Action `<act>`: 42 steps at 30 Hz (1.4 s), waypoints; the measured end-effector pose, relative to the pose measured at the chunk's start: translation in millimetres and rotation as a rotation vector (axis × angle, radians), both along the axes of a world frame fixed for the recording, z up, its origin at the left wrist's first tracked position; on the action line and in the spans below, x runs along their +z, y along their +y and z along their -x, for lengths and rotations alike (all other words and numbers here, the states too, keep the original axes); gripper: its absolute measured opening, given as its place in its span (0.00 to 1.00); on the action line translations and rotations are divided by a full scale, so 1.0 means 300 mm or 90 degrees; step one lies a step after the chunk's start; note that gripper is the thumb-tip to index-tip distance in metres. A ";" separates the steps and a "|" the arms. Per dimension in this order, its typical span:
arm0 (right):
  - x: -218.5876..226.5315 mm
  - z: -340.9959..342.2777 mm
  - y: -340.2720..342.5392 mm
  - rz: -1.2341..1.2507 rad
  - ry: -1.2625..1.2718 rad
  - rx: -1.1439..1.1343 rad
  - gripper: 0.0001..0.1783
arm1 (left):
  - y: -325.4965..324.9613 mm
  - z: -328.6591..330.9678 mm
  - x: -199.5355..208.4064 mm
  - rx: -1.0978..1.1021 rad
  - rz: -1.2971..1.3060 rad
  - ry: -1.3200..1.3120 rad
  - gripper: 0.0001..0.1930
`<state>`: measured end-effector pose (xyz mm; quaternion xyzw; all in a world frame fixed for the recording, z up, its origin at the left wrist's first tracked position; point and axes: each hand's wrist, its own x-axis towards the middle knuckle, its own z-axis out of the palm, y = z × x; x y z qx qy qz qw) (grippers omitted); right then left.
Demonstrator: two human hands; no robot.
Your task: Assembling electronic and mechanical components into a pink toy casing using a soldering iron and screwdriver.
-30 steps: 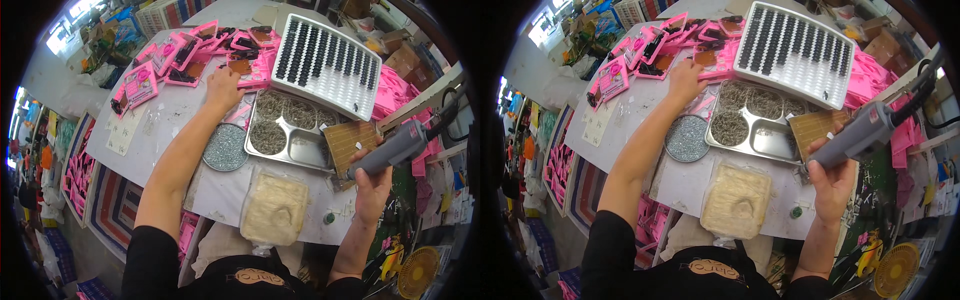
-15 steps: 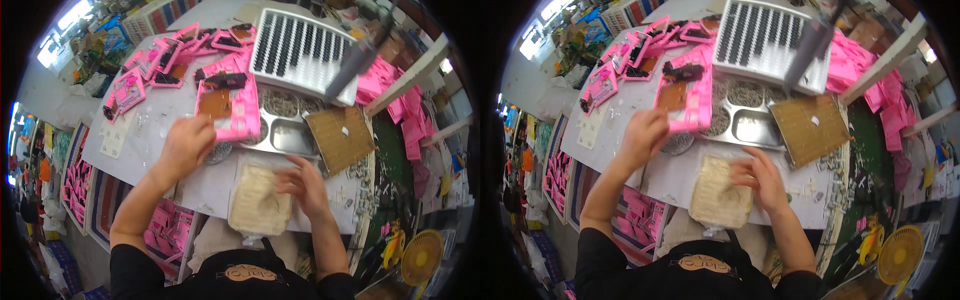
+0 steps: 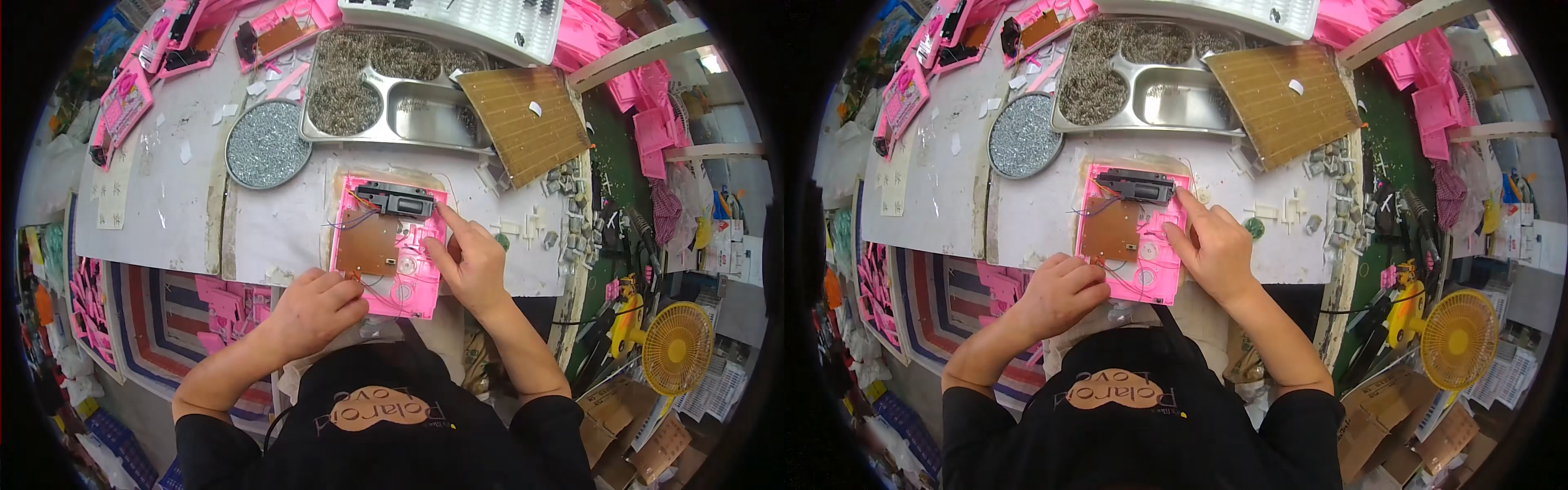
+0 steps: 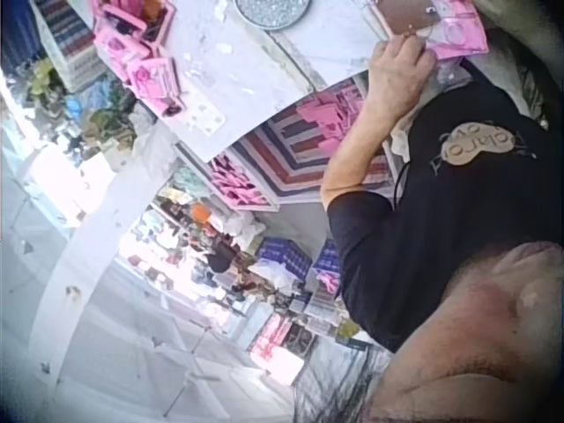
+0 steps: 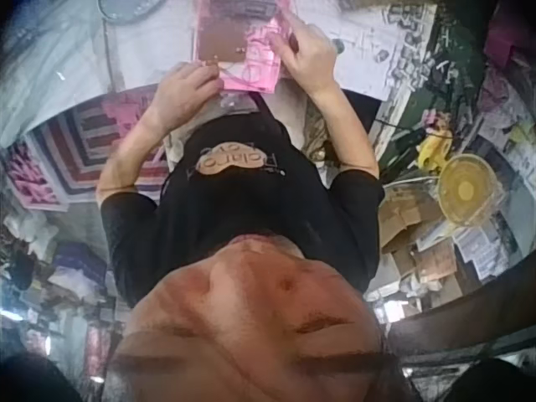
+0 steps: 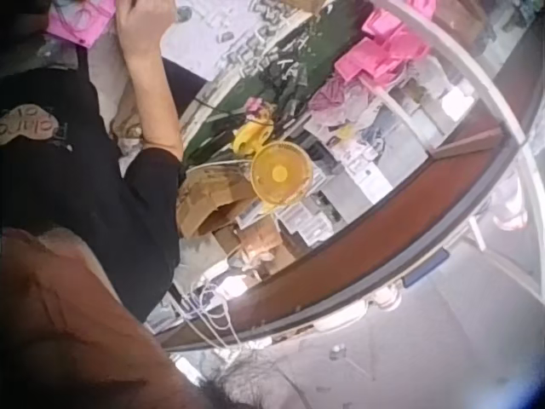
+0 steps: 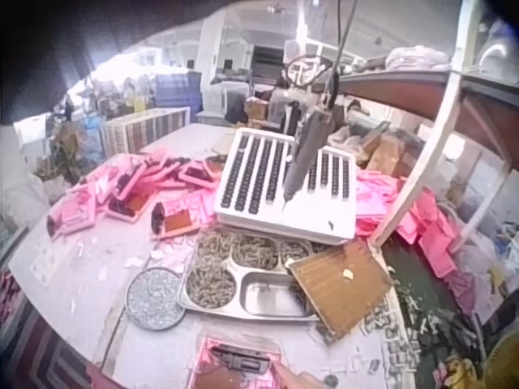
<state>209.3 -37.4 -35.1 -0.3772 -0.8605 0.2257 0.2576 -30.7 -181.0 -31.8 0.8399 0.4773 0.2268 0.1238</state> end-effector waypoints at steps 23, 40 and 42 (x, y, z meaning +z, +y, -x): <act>0.199 0.015 -0.087 0.224 0.243 0.160 0.26 | -0.064 -0.125 0.081 -0.097 0.098 -0.173 0.22; 0.028 0.220 -0.221 -0.037 -0.073 0.286 0.20 | -0.285 -0.090 -0.123 0.180 0.206 -0.102 0.08; 0.009 0.224 -0.224 -0.063 -0.086 0.272 0.19 | -0.254 -0.043 -0.112 0.081 0.261 -0.152 0.09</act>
